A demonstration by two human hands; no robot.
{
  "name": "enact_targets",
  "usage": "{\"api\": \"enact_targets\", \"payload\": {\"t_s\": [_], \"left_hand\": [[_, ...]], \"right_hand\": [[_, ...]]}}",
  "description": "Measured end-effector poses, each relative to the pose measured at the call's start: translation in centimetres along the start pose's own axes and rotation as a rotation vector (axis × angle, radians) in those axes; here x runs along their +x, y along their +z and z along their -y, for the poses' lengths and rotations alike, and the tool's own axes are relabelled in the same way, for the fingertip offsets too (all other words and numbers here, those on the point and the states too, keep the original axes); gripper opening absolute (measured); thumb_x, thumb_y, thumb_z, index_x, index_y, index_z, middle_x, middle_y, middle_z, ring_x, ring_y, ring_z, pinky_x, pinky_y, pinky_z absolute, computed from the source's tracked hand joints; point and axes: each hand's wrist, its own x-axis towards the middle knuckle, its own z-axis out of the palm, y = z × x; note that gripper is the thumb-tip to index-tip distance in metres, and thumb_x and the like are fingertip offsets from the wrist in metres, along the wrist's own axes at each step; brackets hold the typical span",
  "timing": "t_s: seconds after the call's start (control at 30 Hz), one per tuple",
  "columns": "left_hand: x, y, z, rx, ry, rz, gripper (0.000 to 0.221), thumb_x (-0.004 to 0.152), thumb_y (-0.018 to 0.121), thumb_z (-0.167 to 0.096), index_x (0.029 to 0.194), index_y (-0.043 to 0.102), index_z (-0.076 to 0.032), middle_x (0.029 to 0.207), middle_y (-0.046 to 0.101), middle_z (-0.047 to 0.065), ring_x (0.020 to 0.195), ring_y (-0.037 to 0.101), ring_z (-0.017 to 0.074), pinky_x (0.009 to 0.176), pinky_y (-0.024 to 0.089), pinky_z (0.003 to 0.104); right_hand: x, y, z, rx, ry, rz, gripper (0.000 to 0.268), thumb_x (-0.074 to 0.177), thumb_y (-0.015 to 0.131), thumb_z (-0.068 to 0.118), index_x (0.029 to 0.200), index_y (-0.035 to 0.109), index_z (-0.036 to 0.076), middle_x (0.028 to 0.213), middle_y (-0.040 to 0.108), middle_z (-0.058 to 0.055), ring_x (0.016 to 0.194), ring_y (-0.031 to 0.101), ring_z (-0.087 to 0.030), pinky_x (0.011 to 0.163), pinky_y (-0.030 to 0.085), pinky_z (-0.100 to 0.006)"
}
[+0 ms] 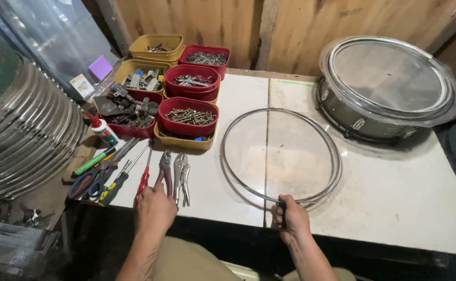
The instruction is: Repairing a drum hoop by adjusting the metal rim with pliers
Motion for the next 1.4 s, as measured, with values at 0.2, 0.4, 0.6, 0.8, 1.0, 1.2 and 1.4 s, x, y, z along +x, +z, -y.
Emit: {"api": "enact_targets", "payload": {"t_s": [0.2,0.4,0.6,0.8,1.0,1.2,1.4], "left_hand": [[0.8,1.0,-0.4,0.007,-0.067,0.039,0.046,0.089,0.054,-0.017,0.132,0.056,-0.001,0.119,0.053,0.03,0.11,0.056,0.0518,0.096,0.049,0.061],[1.5,3.1,0.9,0.071,-0.026,-0.025,0.047,0.084,0.061,-0.023,0.124,0.06,0.002,0.116,0.057,0.032,0.108,0.06,0.0515,0.097,0.05,0.058],[1.0,1.3,-0.2,0.057,-0.066,0.086,0.049,0.088,0.058,-0.024,0.129,0.059,0.002,0.124,0.055,0.032,0.118,0.055,0.0506,0.1,0.049,0.057],[1.2,1.1,-0.4,0.073,-0.075,0.095,0.048,0.087,0.054,-0.024,0.128,0.06,0.002,0.123,0.056,0.031,0.118,0.054,0.0495,0.102,0.048,0.056],[0.6,-0.2,-1.3,0.062,-0.084,0.114,0.049,0.089,0.054,-0.023,0.132,0.058,0.0,0.125,0.054,0.031,0.12,0.053,0.0489,0.097,0.052,0.057],[0.7,0.8,-0.8,0.085,-0.058,0.058,0.047,0.086,0.057,-0.024,0.126,0.061,0.001,0.121,0.058,0.031,0.116,0.055,0.0488,0.097,0.051,0.056],[0.1,-1.6,-2.1,0.062,-0.093,0.151,0.05,0.093,0.055,-0.026,0.136,0.056,0.0,0.13,0.054,0.032,0.122,0.053,0.0479,0.098,0.052,0.056]], "right_hand": [[0.1,-0.1,-0.2,0.0,-0.012,-0.014,0.029,0.093,0.06,0.026,0.072,0.043,0.016,0.054,0.037,0.0,0.037,0.03,-0.014,0.035,0.014,-0.029],[0.0,-0.1,-0.2,-0.018,-0.008,0.007,0.03,0.092,0.059,0.028,0.071,0.041,0.018,0.055,0.037,0.001,0.038,0.029,-0.013,0.037,0.014,-0.029],[0.2,-0.2,-0.3,-0.01,-0.004,0.014,0.03,0.092,0.06,0.027,0.07,0.042,0.017,0.055,0.036,0.001,0.038,0.028,-0.012,0.036,0.014,-0.028],[-0.6,0.3,0.1,0.001,-0.016,-0.027,0.029,0.092,0.062,0.025,0.072,0.044,0.016,0.054,0.036,0.0,0.038,0.029,-0.013,0.036,0.015,-0.028],[-0.7,0.3,0.1,-0.019,-0.025,-0.054,0.027,0.092,0.063,0.025,0.075,0.044,0.016,0.054,0.038,-0.002,0.038,0.031,-0.014,0.036,0.015,-0.028],[-1.3,0.7,0.4,0.017,-0.005,-0.034,0.028,0.093,0.062,0.024,0.075,0.041,0.017,0.055,0.036,0.0,0.039,0.029,-0.013,0.037,0.016,-0.027],[-1.2,0.6,0.3,0.018,-0.017,-0.023,0.028,0.092,0.062,0.024,0.074,0.042,0.016,0.054,0.036,-0.001,0.038,0.029,-0.013,0.036,0.016,-0.029]]}}
